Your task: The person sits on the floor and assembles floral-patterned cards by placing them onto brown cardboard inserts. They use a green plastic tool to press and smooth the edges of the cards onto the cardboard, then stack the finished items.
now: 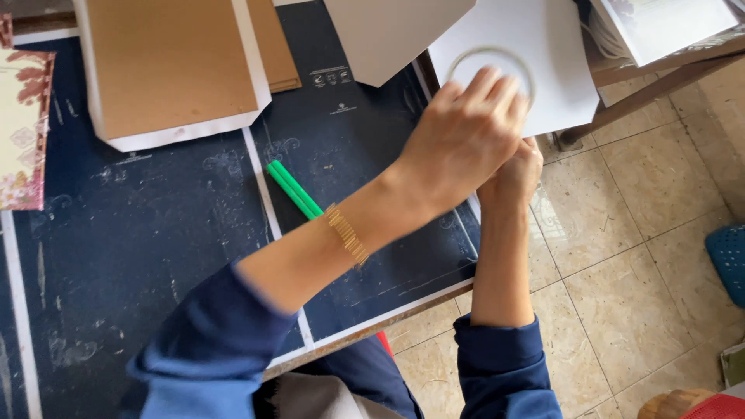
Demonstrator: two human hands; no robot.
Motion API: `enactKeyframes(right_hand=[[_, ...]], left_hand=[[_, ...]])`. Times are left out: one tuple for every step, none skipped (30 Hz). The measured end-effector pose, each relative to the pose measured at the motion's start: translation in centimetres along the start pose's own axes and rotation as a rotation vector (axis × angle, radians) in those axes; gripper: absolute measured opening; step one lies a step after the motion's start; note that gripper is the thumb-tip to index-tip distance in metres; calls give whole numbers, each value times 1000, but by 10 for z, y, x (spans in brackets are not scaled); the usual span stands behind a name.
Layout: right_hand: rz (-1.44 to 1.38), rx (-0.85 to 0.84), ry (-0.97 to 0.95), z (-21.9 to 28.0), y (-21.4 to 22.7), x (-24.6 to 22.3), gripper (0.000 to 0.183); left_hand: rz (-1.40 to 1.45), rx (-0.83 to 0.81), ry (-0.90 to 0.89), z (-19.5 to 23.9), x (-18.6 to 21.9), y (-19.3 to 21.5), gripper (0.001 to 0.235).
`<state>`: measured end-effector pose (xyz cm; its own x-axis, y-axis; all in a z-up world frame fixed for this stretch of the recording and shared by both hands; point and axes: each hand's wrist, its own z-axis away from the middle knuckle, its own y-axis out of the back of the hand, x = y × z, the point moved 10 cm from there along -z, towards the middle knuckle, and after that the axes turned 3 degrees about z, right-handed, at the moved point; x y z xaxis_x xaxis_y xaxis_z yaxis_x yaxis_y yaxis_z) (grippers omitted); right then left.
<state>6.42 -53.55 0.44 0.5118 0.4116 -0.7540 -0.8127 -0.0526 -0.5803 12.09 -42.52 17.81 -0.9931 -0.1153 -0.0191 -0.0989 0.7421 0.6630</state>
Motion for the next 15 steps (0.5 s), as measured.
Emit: enactKeyframes(right_hand=[[-2, 0, 6, 1, -2, -2, 30], [137, 24, 106, 2, -3, -13, 18], [277, 51, 204, 6, -5, -24, 11], [276, 53, 209, 10, -5, -24, 11], [330, 50, 311, 15, -8, -33, 13], [384, 48, 413, 21, -11, -42, 20], [382, 56, 419, 20, -10, -44, 20], [353, 46, 398, 18, -9, -44, 23], [321, 30, 376, 15, -11, -42, 26], [318, 32, 380, 10, -11, -43, 26], [289, -20, 399, 7, -14, -44, 16], [260, -71, 418, 4, -17, -45, 20], [259, -68, 418, -2, -13, -47, 20], [202, -95, 377, -10, -10, -45, 18], [144, -124, 339, -17, -9, -44, 23]], left_hand=[[2, 5, -4, -14, -4, -33, 7], [39, -49, 0, -28, -9, -71, 15], [78, -105, 5, -41, -13, -108, 26], [81, -102, 2, -45, -19, -130, 26], [161, -96, 42, -52, -28, -152, 29], [241, -90, 82, -58, -37, -175, 32], [248, -89, 75, -60, -38, -186, 32], [207, -145, 100, -62, -41, -201, 31], [159, -200, 127, -62, -47, -216, 30], [160, -198, 122, -65, -50, -218, 30], [141, -242, 130, -64, -55, -223, 27], [121, -286, 137, -63, -59, -228, 24], [122, -288, 135, -62, -62, -238, 24], [146, -294, 150, -61, -67, -248, 26], [169, -297, 165, -61, -73, -257, 29]])
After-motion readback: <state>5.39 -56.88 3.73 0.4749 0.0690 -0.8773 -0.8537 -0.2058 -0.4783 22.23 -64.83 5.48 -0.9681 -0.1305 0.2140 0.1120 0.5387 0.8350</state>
